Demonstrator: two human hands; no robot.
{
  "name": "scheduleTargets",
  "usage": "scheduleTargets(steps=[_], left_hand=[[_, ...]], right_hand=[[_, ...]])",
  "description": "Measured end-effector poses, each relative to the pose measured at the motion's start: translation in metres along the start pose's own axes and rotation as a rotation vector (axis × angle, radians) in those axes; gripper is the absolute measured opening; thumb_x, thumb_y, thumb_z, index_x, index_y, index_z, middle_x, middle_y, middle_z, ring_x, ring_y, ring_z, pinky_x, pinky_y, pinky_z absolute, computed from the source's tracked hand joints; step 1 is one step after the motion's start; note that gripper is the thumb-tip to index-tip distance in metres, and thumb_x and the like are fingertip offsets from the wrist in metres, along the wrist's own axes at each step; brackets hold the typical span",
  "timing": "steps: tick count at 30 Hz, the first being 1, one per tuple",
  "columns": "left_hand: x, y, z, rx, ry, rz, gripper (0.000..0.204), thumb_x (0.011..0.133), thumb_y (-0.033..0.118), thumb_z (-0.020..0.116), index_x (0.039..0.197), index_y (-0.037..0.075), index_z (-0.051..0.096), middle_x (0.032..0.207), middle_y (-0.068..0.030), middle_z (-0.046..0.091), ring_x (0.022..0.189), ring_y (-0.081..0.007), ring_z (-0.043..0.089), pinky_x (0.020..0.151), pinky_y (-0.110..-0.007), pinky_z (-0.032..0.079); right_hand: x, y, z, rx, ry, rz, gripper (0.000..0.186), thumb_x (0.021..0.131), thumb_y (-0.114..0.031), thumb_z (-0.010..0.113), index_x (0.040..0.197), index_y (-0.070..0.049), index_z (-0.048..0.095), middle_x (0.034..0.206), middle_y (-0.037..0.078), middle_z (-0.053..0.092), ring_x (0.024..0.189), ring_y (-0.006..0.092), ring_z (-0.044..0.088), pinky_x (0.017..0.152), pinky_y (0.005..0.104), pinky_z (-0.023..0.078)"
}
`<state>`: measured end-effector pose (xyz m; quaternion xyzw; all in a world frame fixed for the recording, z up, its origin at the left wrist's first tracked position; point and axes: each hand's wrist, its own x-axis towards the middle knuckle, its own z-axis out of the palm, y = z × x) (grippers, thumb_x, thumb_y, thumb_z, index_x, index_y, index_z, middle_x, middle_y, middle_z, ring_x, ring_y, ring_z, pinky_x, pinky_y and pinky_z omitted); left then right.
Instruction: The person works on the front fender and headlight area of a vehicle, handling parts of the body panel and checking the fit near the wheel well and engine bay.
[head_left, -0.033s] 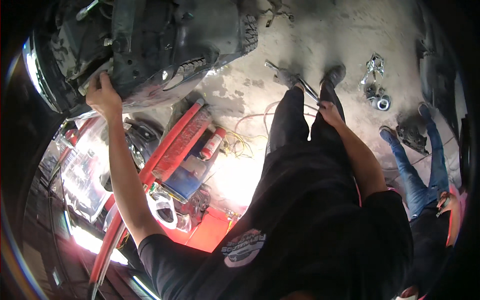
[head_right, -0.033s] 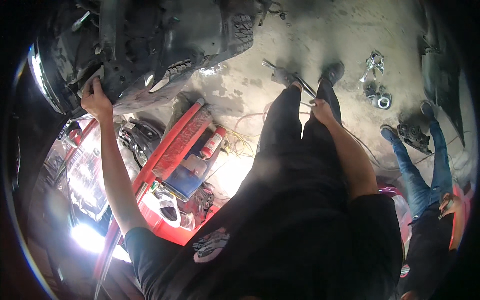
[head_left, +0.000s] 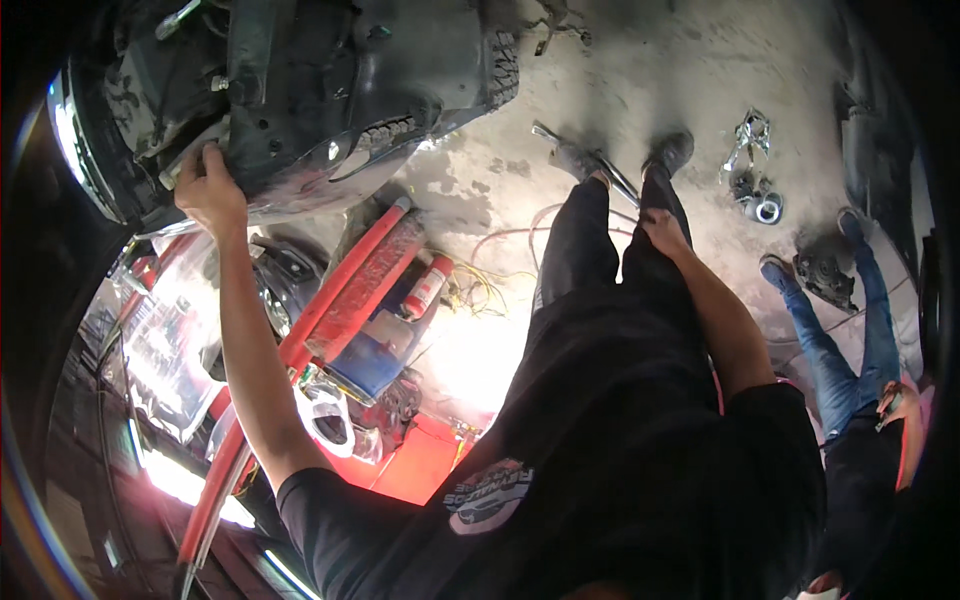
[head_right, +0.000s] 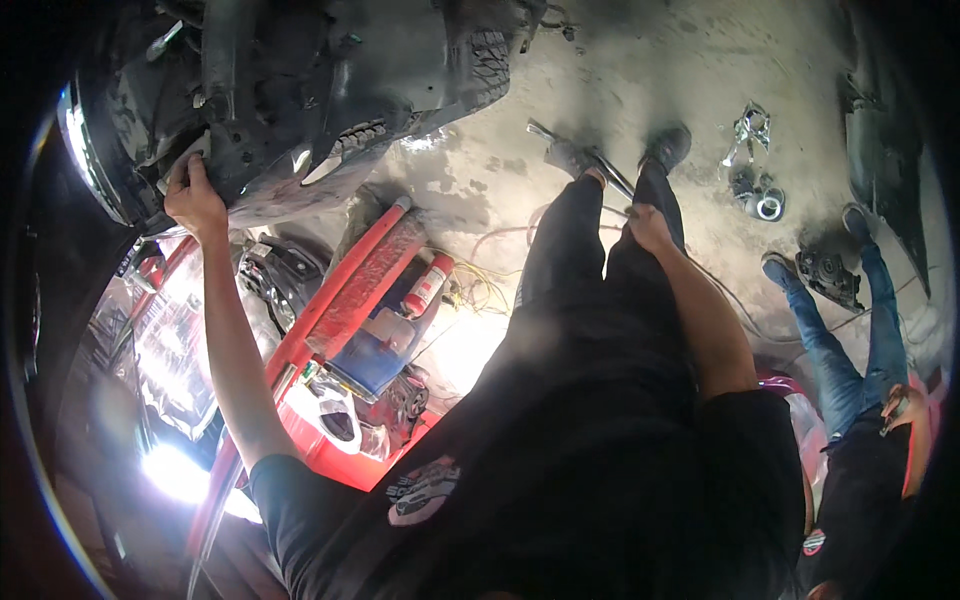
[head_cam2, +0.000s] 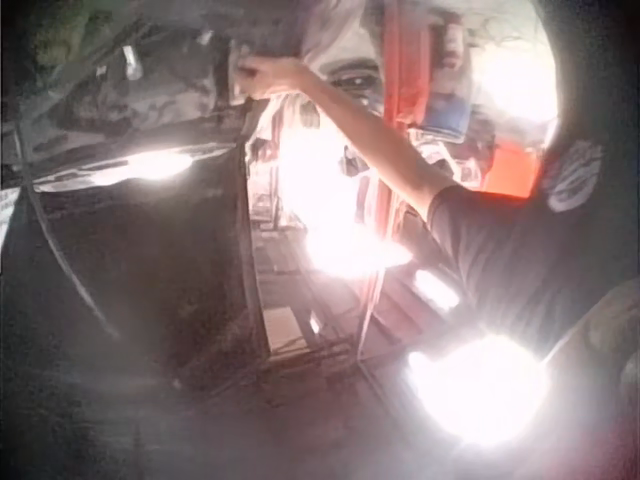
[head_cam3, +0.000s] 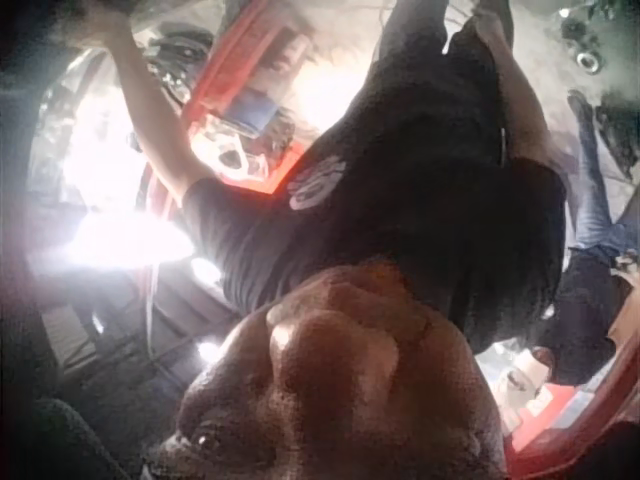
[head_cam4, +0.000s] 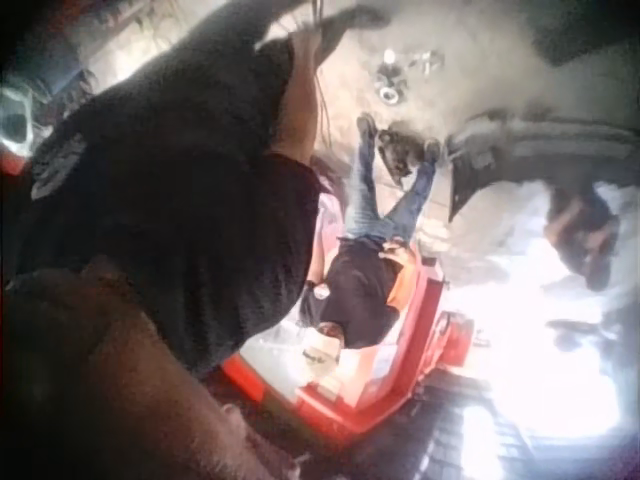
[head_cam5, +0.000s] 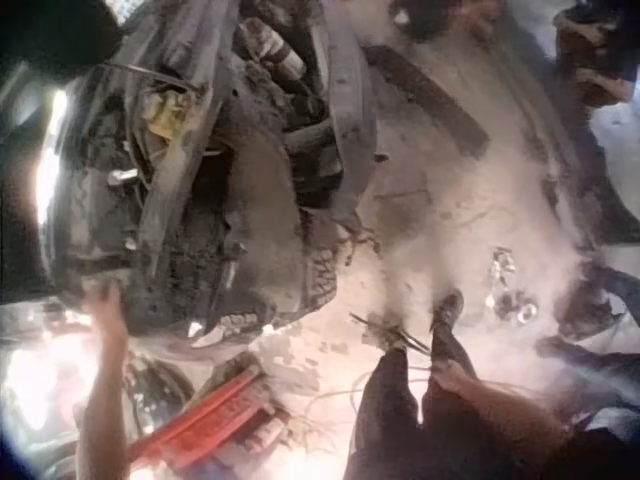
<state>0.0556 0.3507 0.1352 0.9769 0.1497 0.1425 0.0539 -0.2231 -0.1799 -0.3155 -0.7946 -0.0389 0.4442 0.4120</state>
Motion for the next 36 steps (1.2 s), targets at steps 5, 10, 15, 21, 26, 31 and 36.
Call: scheduleTargets(steps=[5, 10, 15, 21, 26, 31, 36], left_hand=[[0.001, 0.000, -0.001, 0.033, 0.008, -0.016, 0.033, 0.087, 0.020, 0.062, 0.099, -0.009, 0.069, 0.083, -0.0210, 0.070, 0.074, -0.0261, 0.065, 0.074, -0.038, 0.049], [0.001, -0.001, 0.000, 0.024, 0.037, 0.011, 0.033, 0.087, 0.022, 0.062, 0.094, -0.009, 0.068, 0.076, -0.0221, 0.067, 0.068, -0.0266, 0.064, 0.069, -0.039, 0.048], [0.001, -0.003, -0.002, 0.050, 0.028, 0.031, 0.034, 0.087, 0.025, 0.063, 0.091, -0.008, 0.068, 0.075, -0.0242, 0.066, 0.065, -0.0297, 0.063, 0.067, -0.040, 0.048], [0.000, -0.007, -0.001, 0.034, 0.037, -0.018, 0.037, 0.086, 0.029, 0.062, 0.100, -0.005, 0.071, 0.084, -0.0251, 0.069, 0.075, -0.0361, 0.067, 0.073, -0.042, 0.050], [0.003, -0.008, -0.003, 0.171, 0.011, -0.066, 0.037, 0.085, 0.027, 0.065, 0.105, -0.003, 0.072, 0.095, -0.0237, 0.072, 0.088, -0.0305, 0.070, 0.082, -0.037, 0.050], [0.003, -0.003, -0.002, 0.197, 0.057, -0.070, 0.042, 0.082, 0.034, 0.063, 0.102, -0.001, 0.072, 0.098, -0.0261, 0.069, 0.091, -0.0441, 0.066, 0.083, -0.045, 0.050], [-0.001, 0.000, -0.003, 0.116, 0.111, -0.025, 0.038, 0.082, 0.033, 0.062, 0.098, 0.000, 0.073, 0.092, -0.0238, 0.070, 0.089, -0.0430, 0.067, 0.083, -0.045, 0.050]], right_hand=[[0.002, 0.029, -0.004, 0.040, 0.048, 0.029, 0.037, 0.082, -0.015, 0.054, 0.113, 0.001, 0.067, 0.108, 0.027, 0.066, 0.104, 0.0416, 0.064, 0.091, 0.0441, 0.051], [0.018, 0.030, -0.014, -0.005, -0.039, 0.023, 0.037, 0.082, -0.015, 0.054, 0.113, 0.000, 0.067, 0.112, 0.028, 0.064, 0.108, 0.0416, 0.062, 0.094, 0.0444, 0.050], [0.022, 0.041, -0.003, -0.009, 0.012, -0.035, 0.031, 0.081, -0.015, 0.055, 0.105, 0.000, 0.068, 0.106, 0.026, 0.066, 0.101, 0.0434, 0.063, 0.088, 0.0473, 0.051], [0.037, 0.027, 0.002, -0.077, -0.024, -0.117, 0.031, 0.080, -0.014, 0.058, 0.106, -0.002, 0.070, 0.102, 0.023, 0.068, 0.101, 0.0398, 0.064, 0.088, 0.0460, 0.051], [0.050, -0.041, -0.001, -0.089, -0.194, -0.157, 0.026, 0.080, -0.015, 0.059, 0.100, -0.002, 0.070, 0.096, 0.019, 0.068, 0.095, 0.0345, 0.065, 0.084, 0.0438, 0.052], [0.058, -0.152, -0.022, -0.067, -0.119, -0.371, 0.025, 0.084, -0.015, 0.057, 0.102, -0.003, 0.070, 0.093, 0.017, 0.067, 0.086, 0.0336, 0.066, 0.079, 0.0410, 0.052], [0.070, -0.312, -0.051, 0.467, 0.064, -0.563, 0.021, 0.094, -0.011, 0.054, 0.106, 0.002, 0.065, 0.086, 0.019, 0.065, 0.072, 0.0268, 0.062, 0.068, 0.0354, 0.048]])
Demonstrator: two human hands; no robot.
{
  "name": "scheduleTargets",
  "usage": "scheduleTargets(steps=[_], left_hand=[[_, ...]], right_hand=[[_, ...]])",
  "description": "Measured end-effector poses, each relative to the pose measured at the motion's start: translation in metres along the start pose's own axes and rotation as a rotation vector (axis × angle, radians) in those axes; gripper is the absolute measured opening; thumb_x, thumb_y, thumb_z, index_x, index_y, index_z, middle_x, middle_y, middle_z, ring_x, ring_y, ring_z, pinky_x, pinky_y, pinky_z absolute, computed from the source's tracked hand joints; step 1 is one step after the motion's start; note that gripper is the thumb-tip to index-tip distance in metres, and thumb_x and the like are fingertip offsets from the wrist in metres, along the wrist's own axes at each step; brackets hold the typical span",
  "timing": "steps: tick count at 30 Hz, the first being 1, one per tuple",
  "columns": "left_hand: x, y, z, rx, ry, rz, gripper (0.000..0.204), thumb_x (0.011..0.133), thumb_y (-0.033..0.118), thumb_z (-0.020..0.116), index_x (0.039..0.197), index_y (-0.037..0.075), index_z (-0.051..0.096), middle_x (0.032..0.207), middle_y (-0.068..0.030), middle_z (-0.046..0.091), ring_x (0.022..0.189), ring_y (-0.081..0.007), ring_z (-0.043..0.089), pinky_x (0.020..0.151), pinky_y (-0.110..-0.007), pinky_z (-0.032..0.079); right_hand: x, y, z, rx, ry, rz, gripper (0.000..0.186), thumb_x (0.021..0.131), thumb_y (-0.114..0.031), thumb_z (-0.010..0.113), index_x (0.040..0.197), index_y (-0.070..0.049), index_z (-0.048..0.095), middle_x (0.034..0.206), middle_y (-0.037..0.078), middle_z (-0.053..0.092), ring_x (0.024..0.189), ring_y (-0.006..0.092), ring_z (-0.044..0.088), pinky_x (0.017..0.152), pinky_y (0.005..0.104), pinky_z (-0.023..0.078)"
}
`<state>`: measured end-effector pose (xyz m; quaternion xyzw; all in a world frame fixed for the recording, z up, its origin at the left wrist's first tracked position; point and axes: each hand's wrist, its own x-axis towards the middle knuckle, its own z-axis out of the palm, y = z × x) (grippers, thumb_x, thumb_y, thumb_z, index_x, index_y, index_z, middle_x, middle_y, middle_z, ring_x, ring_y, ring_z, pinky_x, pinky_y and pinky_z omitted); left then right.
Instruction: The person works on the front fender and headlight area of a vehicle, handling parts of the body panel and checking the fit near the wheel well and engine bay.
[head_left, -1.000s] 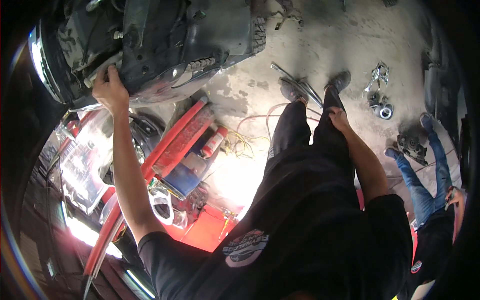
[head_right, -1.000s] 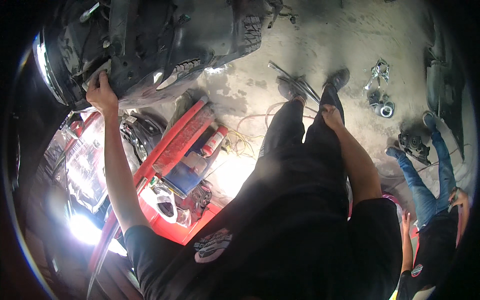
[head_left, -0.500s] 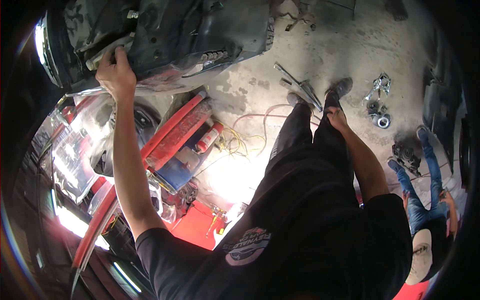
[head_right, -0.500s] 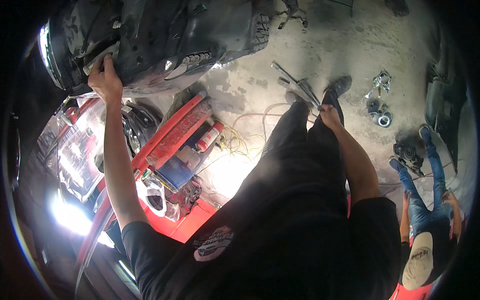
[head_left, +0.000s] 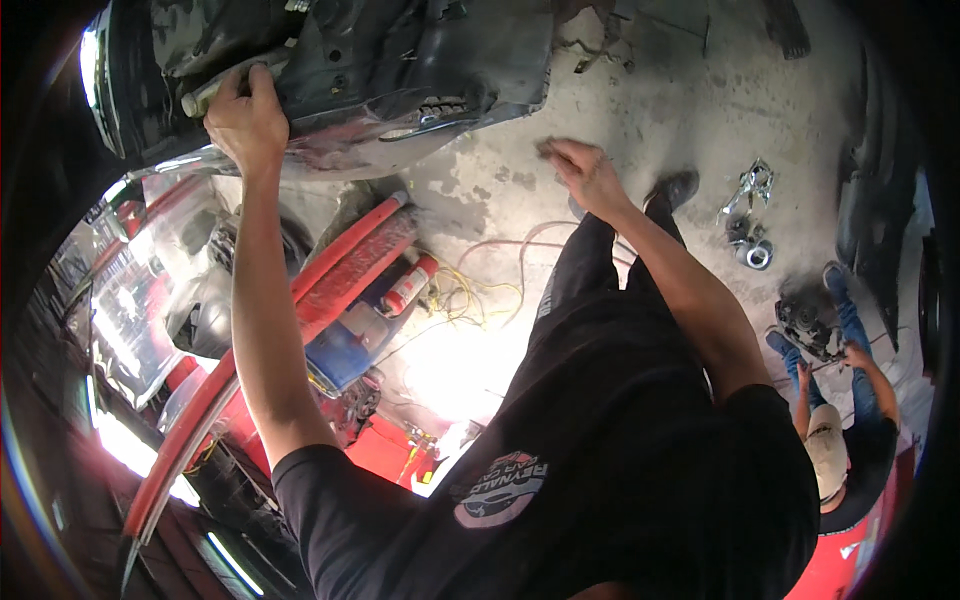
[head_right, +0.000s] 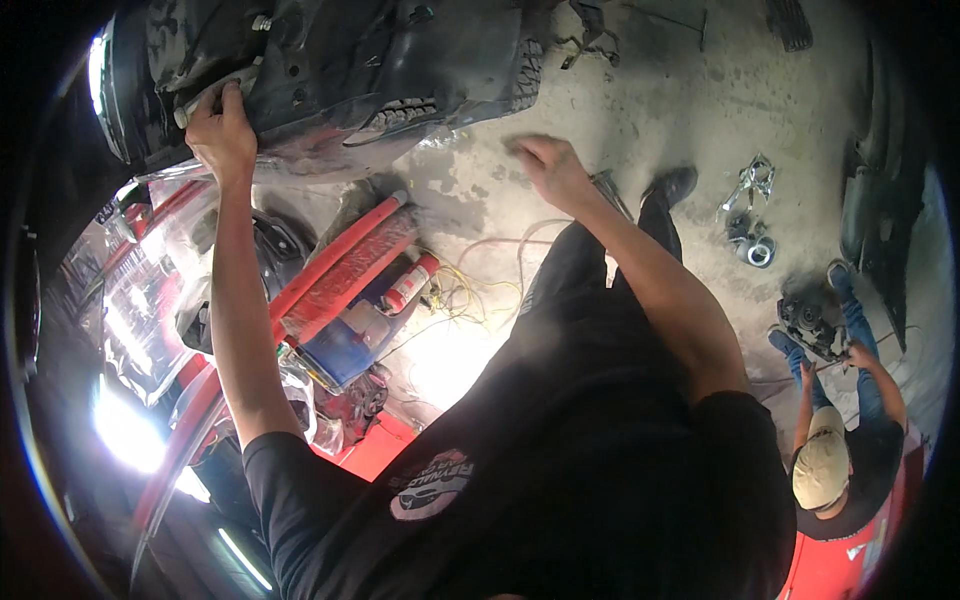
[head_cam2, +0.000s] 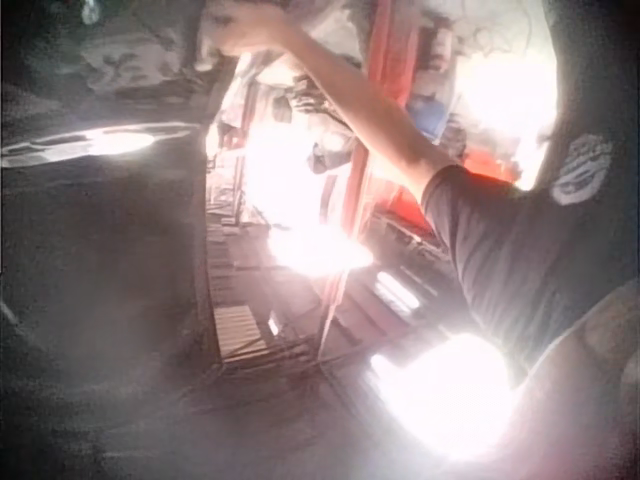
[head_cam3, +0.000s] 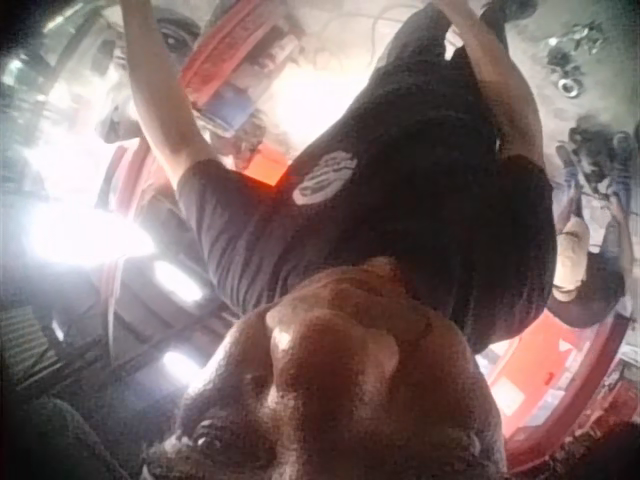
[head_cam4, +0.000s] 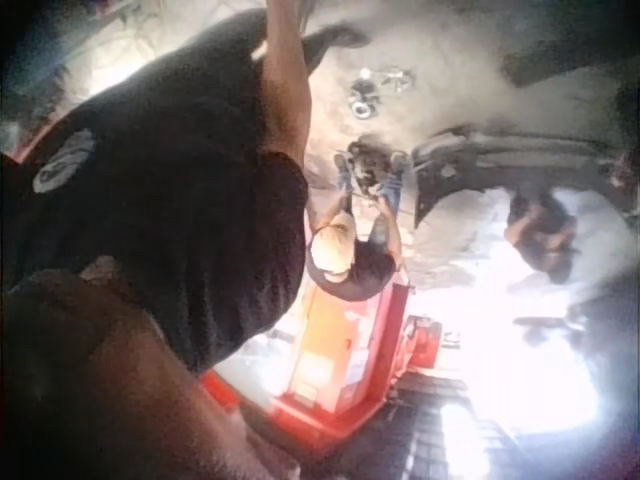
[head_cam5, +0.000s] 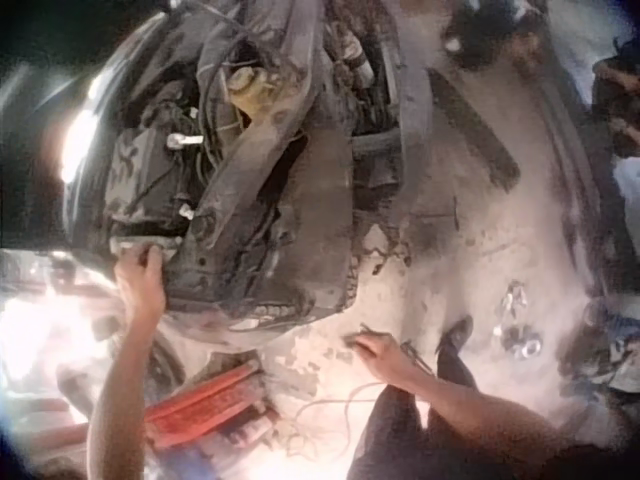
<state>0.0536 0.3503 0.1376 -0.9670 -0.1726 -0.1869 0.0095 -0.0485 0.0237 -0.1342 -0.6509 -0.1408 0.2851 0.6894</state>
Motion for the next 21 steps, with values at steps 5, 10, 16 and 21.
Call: scheduleTargets(steps=[5, 10, 16, 21], left_hand=[[-0.002, -0.001, 0.001, -0.023, 0.062, 0.055, 0.033, 0.083, 0.031, 0.062, 0.094, 0.003, 0.075, 0.085, -0.0225, 0.070, 0.082, -0.0415, 0.068, 0.079, -0.045, 0.051], [-0.001, -0.005, 0.004, -0.048, 0.063, 0.035, 0.030, 0.082, 0.030, 0.062, 0.092, 0.005, 0.075, 0.080, -0.0203, 0.070, 0.077, -0.0398, 0.068, 0.075, -0.044, 0.052], [-0.001, -0.012, 0.006, -0.029, 0.063, 0.051, 0.031, 0.082, 0.032, 0.063, 0.092, 0.006, 0.076, 0.081, -0.0204, 0.071, 0.079, -0.0400, 0.068, 0.077, -0.045, 0.052], [0.000, -0.009, 0.004, 0.007, 0.058, 0.055, 0.032, 0.081, 0.032, 0.063, 0.093, 0.006, 0.076, 0.082, -0.0206, 0.071, 0.080, -0.0400, 0.069, 0.078, -0.045, 0.052]], right_hand=[[0.109, -0.065, 0.020, -0.128, -0.291, -0.162, 0.029, 0.093, -0.016, 0.055, 0.114, 0.000, 0.066, 0.102, 0.017, 0.069, 0.085, 0.0297, 0.066, 0.075, 0.0371, 0.052], [0.174, -0.090, 0.049, -0.575, -0.359, -0.946, 0.043, 0.094, -0.030, 0.060, 0.129, -0.004, 0.061, 0.105, 0.014, 0.070, 0.088, 0.0259, 0.066, 0.082, 0.0347, 0.049], [0.183, -0.114, 0.041, -0.242, -0.736, 0.265, 0.043, 0.095, -0.039, 0.058, 0.118, -0.002, 0.065, 0.108, 0.011, 0.068, 0.101, 0.0285, 0.064, 0.090, 0.0403, 0.049], [0.183, -0.103, 0.046, -0.439, -0.752, -0.001, 0.041, 0.090, -0.034, 0.061, 0.117, -0.003, 0.066, 0.108, 0.013, 0.069, 0.100, 0.0265, 0.064, 0.088, 0.0374, 0.048]])
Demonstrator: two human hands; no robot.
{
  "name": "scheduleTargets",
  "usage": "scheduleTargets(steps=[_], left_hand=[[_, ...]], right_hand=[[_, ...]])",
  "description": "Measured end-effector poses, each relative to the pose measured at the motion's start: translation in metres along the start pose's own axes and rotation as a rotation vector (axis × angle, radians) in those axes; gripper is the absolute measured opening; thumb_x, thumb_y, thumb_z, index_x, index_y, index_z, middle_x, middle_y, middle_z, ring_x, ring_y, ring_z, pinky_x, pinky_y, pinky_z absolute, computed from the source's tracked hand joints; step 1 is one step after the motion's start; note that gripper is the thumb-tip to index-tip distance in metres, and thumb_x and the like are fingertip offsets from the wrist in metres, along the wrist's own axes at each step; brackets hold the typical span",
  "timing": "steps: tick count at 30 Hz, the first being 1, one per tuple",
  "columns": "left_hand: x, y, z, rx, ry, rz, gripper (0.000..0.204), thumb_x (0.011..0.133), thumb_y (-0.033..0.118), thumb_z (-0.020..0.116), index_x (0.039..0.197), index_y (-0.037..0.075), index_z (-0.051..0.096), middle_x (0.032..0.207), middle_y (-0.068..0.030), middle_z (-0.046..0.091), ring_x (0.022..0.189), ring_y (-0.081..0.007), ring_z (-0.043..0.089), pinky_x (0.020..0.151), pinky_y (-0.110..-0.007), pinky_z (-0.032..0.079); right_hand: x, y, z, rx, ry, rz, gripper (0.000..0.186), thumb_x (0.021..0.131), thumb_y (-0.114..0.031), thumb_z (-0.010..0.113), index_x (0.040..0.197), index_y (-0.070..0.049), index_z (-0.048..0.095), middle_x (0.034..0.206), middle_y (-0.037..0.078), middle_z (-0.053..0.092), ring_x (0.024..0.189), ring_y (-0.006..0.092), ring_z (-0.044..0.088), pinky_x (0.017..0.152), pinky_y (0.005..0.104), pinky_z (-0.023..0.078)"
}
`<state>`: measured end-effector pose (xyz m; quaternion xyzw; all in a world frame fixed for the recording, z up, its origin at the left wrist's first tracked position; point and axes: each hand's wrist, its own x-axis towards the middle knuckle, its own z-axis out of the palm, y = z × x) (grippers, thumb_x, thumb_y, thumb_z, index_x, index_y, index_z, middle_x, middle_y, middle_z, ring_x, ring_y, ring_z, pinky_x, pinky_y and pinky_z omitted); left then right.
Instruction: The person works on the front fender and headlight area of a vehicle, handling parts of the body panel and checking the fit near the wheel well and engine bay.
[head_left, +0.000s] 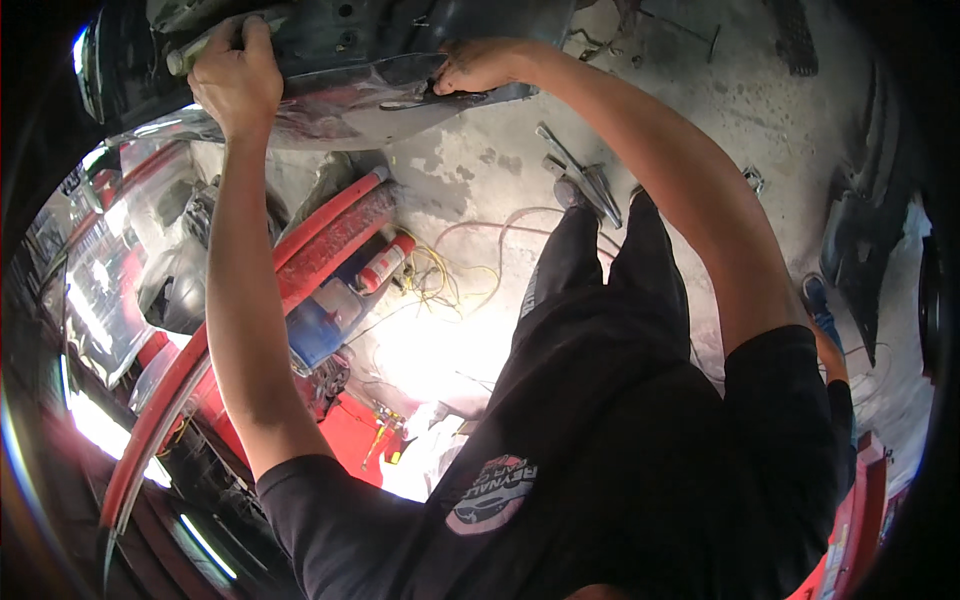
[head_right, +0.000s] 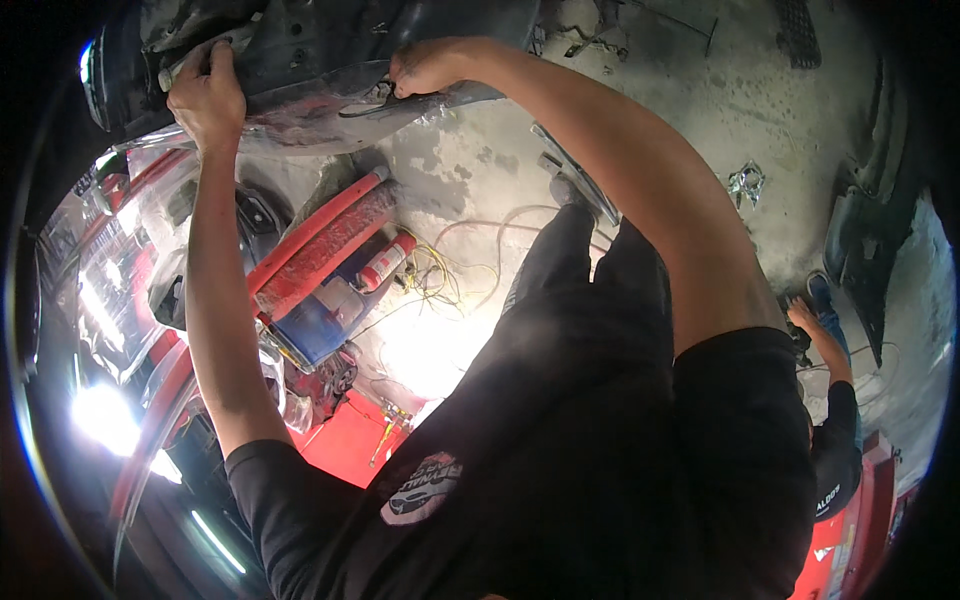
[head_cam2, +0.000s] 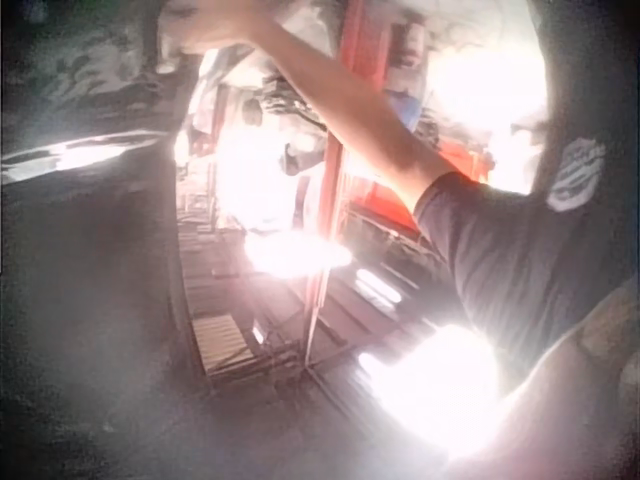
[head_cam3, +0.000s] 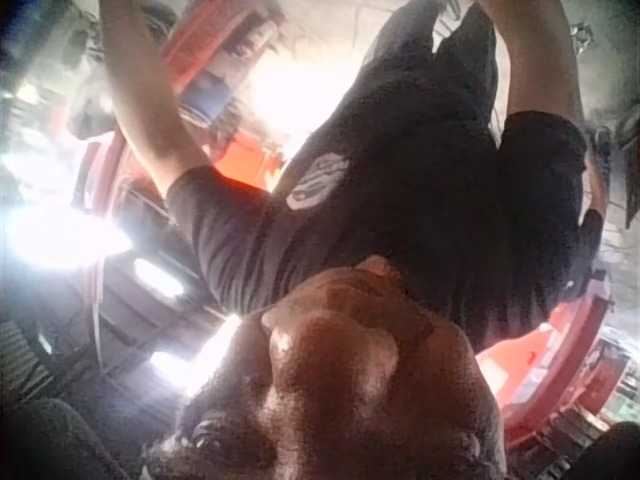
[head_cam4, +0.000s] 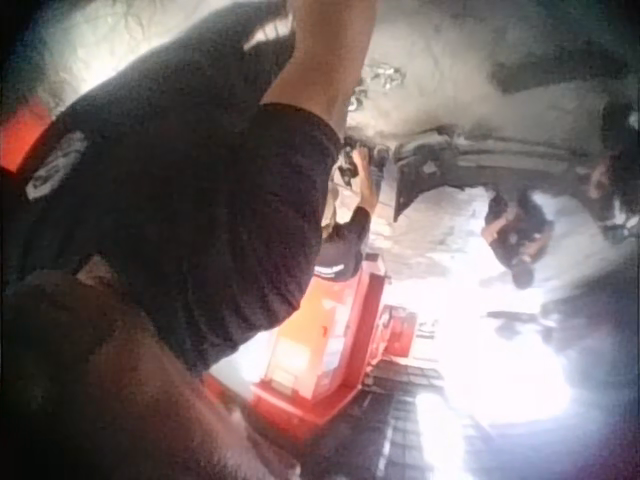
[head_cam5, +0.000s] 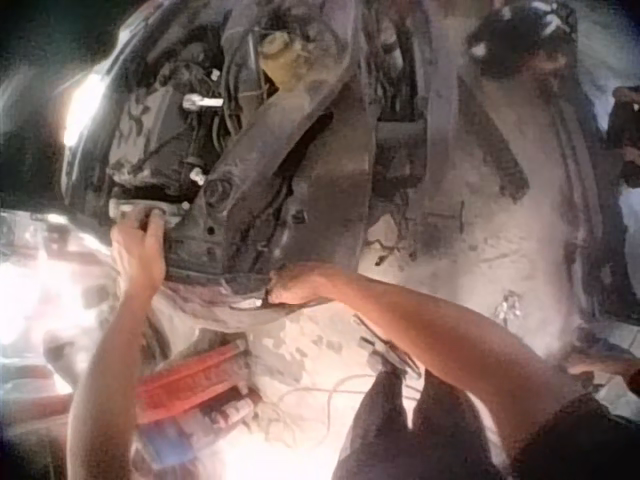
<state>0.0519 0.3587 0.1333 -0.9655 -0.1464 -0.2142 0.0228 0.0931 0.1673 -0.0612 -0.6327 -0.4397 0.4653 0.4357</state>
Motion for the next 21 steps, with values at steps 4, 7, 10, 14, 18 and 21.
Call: scheduleTargets(steps=[4, 7, 10, 14, 18, 21], left_hand=[[0.002, 0.001, 0.000, -0.017, -0.036, -0.040, 0.035, 0.082, 0.031, 0.064, 0.098, 0.003, 0.075, 0.090, -0.0208, 0.072, 0.087, -0.0365, 0.070, 0.082, -0.041, 0.051], [0.002, -0.002, 0.003, -0.051, 0.001, 0.002, 0.032, 0.081, 0.031, 0.063, 0.093, 0.004, 0.076, 0.085, -0.0212, 0.071, 0.082, -0.0397, 0.069, 0.080, -0.044, 0.052], [0.000, -0.006, 0.004, -0.055, -0.001, -0.025, 0.033, 0.081, 0.031, 0.063, 0.093, 0.003, 0.076, 0.086, -0.0213, 0.071, 0.083, -0.0395, 0.069, 0.080, -0.043, 0.052], [0.002, -0.006, -0.001, -0.018, -0.053, -0.037, 0.037, 0.083, 0.033, 0.064, 0.104, 0.003, 0.074, 0.094, -0.0203, 0.073, 0.090, -0.0330, 0.071, 0.083, -0.038, 0.052], [0.001, 0.003, -0.003, -0.005, -0.031, -0.091, 0.039, 0.082, 0.035, 0.065, 0.103, 0.003, 0.074, 0.094, -0.0202, 0.073, 0.091, -0.0340, 0.070, 0.085, -0.039, 0.051], [0.000, 0.007, -0.003, 0.009, -0.045, -0.117, 0.038, 0.082, 0.035, 0.065, 0.102, 0.003, 0.075, 0.097, -0.0204, 0.072, 0.094, -0.0360, 0.069, 0.086, -0.040, 0.051]], right_hand=[[0.006, 0.011, 0.006, -0.157, 0.019, -0.141, 0.029, 0.081, -0.021, 0.062, 0.102, -0.001, 0.068, 0.096, 0.010, 0.070, 0.089, 0.0246, 0.066, 0.079, 0.0369, 0.051], [0.003, 0.018, 0.005, 0.104, 0.030, -0.057, 0.027, 0.079, -0.012, 0.060, 0.102, 0.001, 0.068, 0.093, 0.010, 0.070, 0.086, 0.0212, 0.066, 0.073, 0.0319, 0.052], [-0.006, 0.018, -0.001, 0.535, 0.025, 0.122, 0.030, 0.080, -0.010, 0.058, 0.108, -0.001, 0.068, 0.093, 0.010, 0.069, 0.086, 0.0187, 0.066, 0.073, 0.0308, 0.052], [-0.005, 0.005, -0.005, 0.466, -0.052, 0.088, 0.034, 0.088, -0.014, 0.054, 0.117, -0.001, 0.066, 0.105, 0.013, 0.069, 0.088, 0.0288, 0.063, 0.083, 0.0364, 0.050], [-0.007, -0.005, 0.009, -0.066, 0.075, -0.162, 0.038, 0.083, -0.007, 0.052, 0.118, 0.000, 0.063, 0.106, 0.019, 0.068, 0.096, 0.0320, 0.065, 0.086, 0.0389, 0.050], [-0.017, 0.000, 0.018, -0.059, 0.126, -0.336, 0.038, 0.084, -0.008, 0.051, 0.118, 0.001, 0.064, 0.109, 0.021, 0.067, 0.100, 0.0345, 0.064, 0.089, 0.0410, 0.050]])
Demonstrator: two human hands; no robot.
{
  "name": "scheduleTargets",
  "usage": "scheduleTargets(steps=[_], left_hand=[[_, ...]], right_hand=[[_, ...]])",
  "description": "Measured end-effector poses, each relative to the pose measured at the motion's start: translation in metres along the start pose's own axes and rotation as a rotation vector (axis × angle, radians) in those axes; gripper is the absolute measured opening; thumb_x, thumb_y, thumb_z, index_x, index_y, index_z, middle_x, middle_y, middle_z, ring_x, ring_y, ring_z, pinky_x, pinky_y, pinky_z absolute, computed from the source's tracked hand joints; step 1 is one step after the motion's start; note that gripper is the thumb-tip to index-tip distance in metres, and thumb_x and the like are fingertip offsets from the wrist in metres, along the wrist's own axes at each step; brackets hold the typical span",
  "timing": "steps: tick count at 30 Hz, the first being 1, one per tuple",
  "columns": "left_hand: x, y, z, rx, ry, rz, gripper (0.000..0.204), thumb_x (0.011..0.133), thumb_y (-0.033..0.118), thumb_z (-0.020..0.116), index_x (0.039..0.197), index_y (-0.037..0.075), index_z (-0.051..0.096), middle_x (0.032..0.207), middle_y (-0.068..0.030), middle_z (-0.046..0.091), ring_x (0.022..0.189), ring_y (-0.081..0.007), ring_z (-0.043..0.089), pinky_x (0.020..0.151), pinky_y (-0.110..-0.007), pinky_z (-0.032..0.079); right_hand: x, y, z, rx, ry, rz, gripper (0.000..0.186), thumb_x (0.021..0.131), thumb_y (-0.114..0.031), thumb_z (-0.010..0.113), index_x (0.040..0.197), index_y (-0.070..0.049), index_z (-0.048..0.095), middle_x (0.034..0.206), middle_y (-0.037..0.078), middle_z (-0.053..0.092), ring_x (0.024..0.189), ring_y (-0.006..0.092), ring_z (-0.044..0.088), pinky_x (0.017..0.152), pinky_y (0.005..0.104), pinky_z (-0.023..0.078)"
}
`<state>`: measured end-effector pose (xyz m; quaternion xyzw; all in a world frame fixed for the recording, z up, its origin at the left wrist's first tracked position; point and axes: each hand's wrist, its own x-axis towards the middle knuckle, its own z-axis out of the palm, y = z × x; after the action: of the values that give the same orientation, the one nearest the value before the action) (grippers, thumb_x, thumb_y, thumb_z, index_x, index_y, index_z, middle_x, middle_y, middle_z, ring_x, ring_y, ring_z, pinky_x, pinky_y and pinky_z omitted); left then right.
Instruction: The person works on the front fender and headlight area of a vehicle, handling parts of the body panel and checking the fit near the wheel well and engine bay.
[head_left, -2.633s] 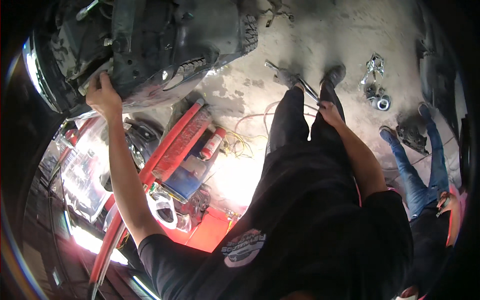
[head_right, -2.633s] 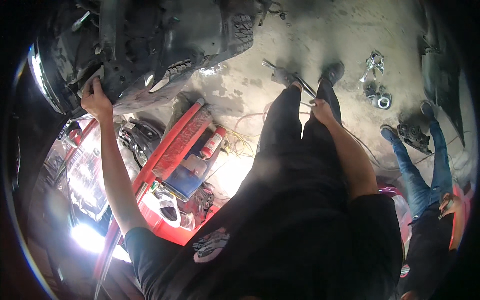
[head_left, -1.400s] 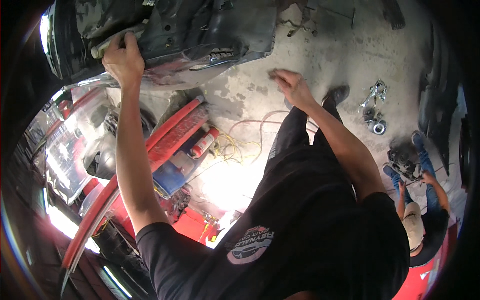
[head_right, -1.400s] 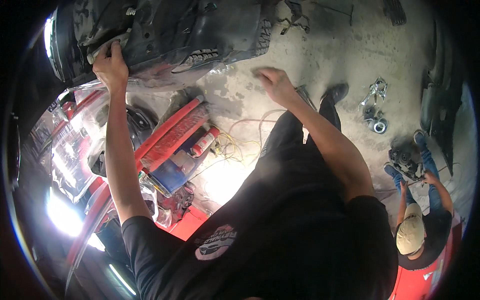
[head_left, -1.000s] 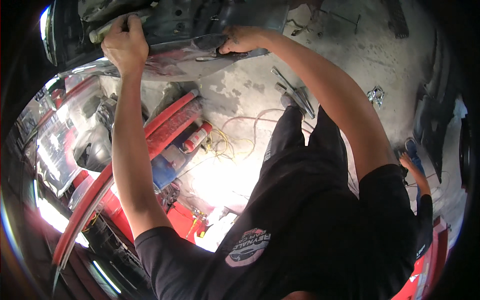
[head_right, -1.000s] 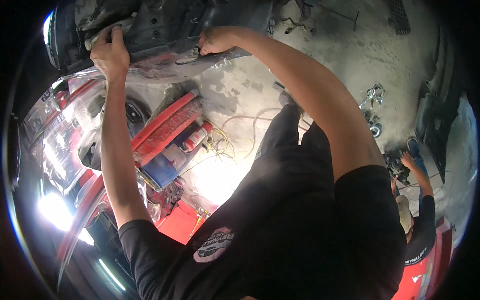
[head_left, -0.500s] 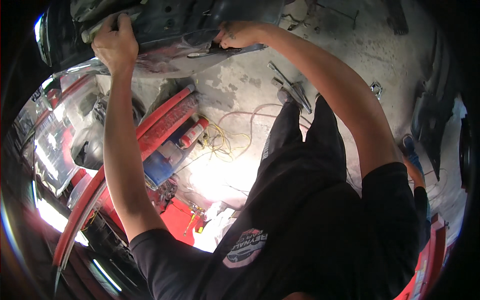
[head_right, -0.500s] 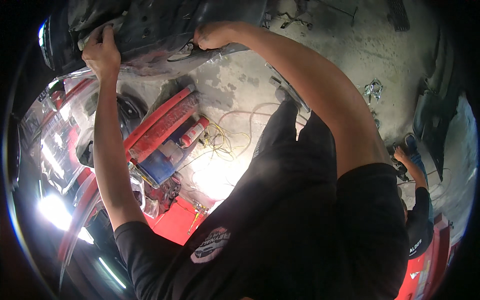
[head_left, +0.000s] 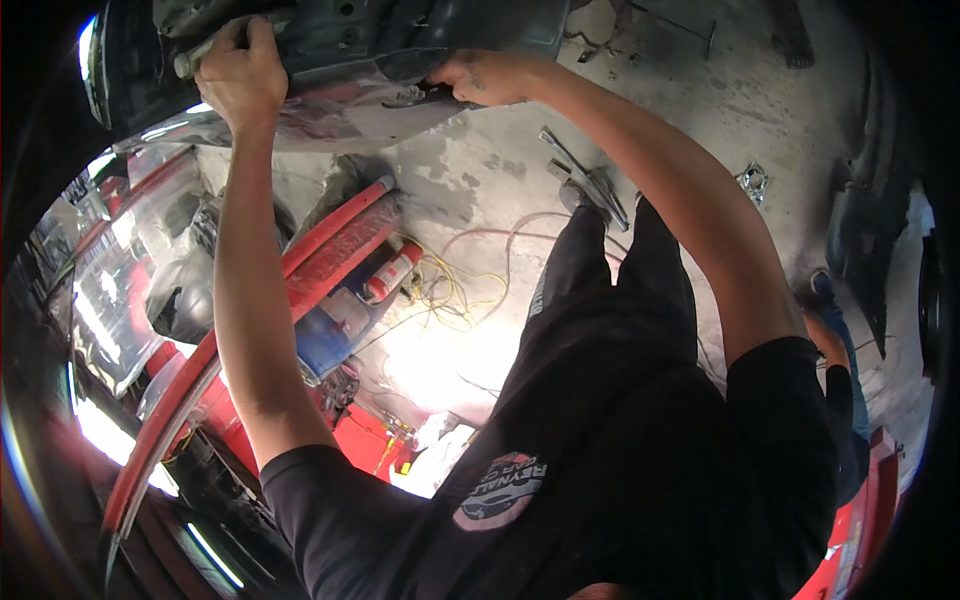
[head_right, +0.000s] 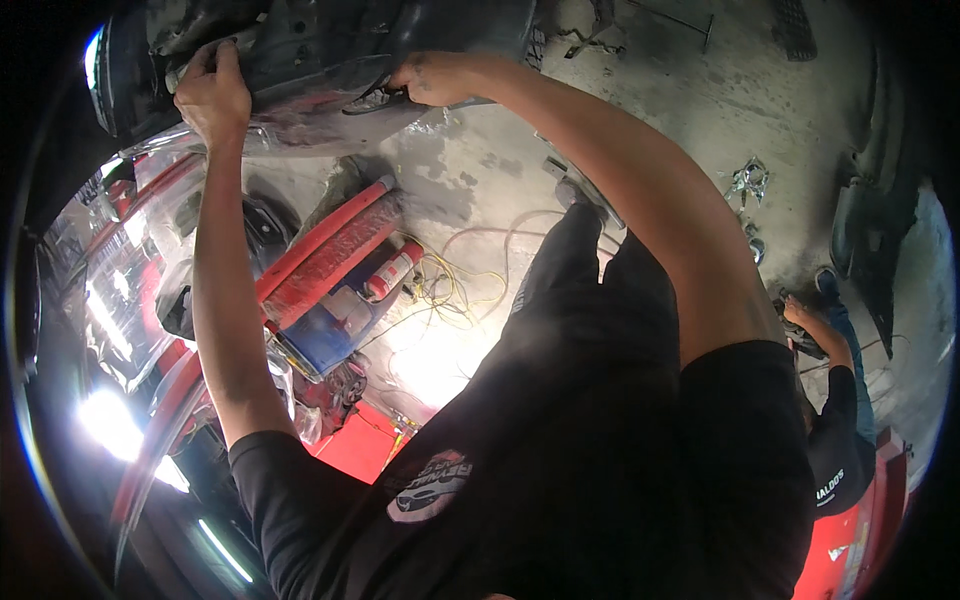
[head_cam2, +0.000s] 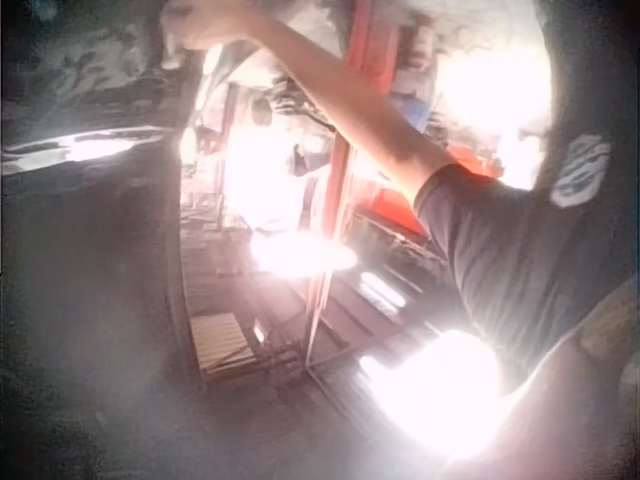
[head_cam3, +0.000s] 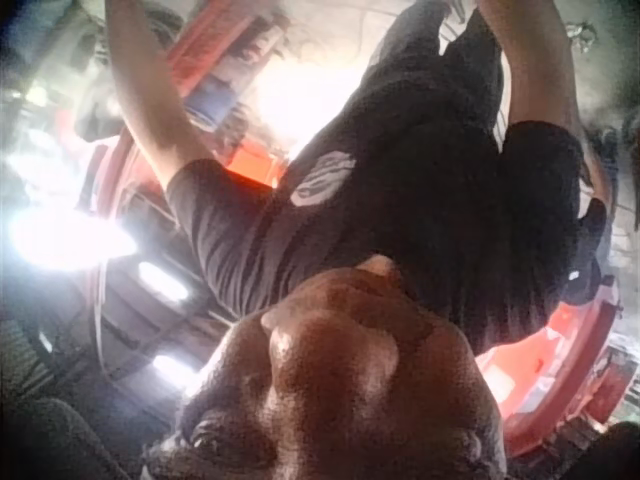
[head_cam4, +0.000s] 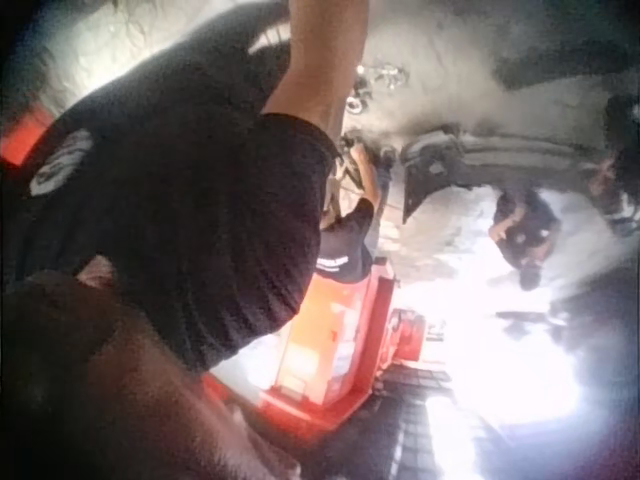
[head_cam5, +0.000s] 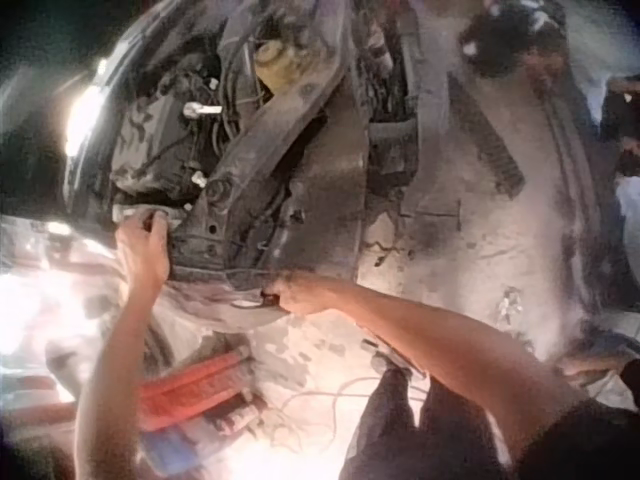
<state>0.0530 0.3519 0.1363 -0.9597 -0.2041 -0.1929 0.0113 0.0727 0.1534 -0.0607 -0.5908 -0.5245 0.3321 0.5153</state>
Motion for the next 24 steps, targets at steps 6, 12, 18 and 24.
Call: scheduleTargets(steps=[6, 12, 18, 24], left_hand=[[0.000, -0.005, 0.002, 0.020, 0.020, 0.027, 0.036, 0.082, 0.034, 0.065, 0.101, 0.005, 0.075, 0.092, -0.0200, 0.072, 0.090, -0.0368, 0.069, 0.084, -0.042, 0.051], [0.001, -0.005, 0.004, -0.016, 0.105, 0.090, 0.028, 0.084, 0.034, 0.058, 0.091, 0.013, 0.076, 0.078, -0.0179, 0.071, 0.079, -0.0416, 0.067, 0.077, -0.050, 0.051], [-0.008, 0.007, -0.008, 0.022, 0.038, 0.054, 0.034, 0.087, 0.033, 0.060, 0.106, 0.007, 0.071, 0.098, -0.0223, 0.070, 0.096, -0.0440, 0.064, 0.087, -0.048, 0.049], [-0.013, 0.012, -0.023, -0.192, 0.097, 0.079, 0.028, 0.089, 0.026, 0.057, 0.097, 0.004, 0.071, 0.084, -0.0196, 0.070, 0.083, -0.0393, 0.067, 0.077, -0.046, 0.050]], right_hand=[[-0.032, -0.004, 0.009, 0.180, 0.171, 0.154, 0.043, 0.082, -0.010, 0.052, 0.123, -0.002, 0.063, 0.111, 0.021, 0.068, 0.098, 0.0322, 0.066, 0.089, 0.0397, 0.050], [-0.035, -0.011, 0.035, 0.228, 0.284, 0.153, 0.040, 0.086, -0.013, 0.055, 0.124, -0.002, 0.063, 0.112, 0.021, 0.068, 0.096, 0.0303, 0.068, 0.089, 0.0366, 0.051], [-0.042, -0.035, 0.029, 0.616, 0.727, -0.013, 0.041, 0.093, -0.014, 0.059, 0.131, 0.002, 0.057, 0.116, 0.009, 0.067, 0.104, 0.0175, 0.063, 0.092, 0.0319, 0.050], [-0.012, -0.080, 0.021, 0.993, 0.700, 0.078, 0.046, 0.093, -0.017, 0.067, 0.132, 0.003, 0.053, 0.109, 0.010, 0.064, 0.105, 0.0211, 0.063, 0.094, 0.0348, 0.050]])
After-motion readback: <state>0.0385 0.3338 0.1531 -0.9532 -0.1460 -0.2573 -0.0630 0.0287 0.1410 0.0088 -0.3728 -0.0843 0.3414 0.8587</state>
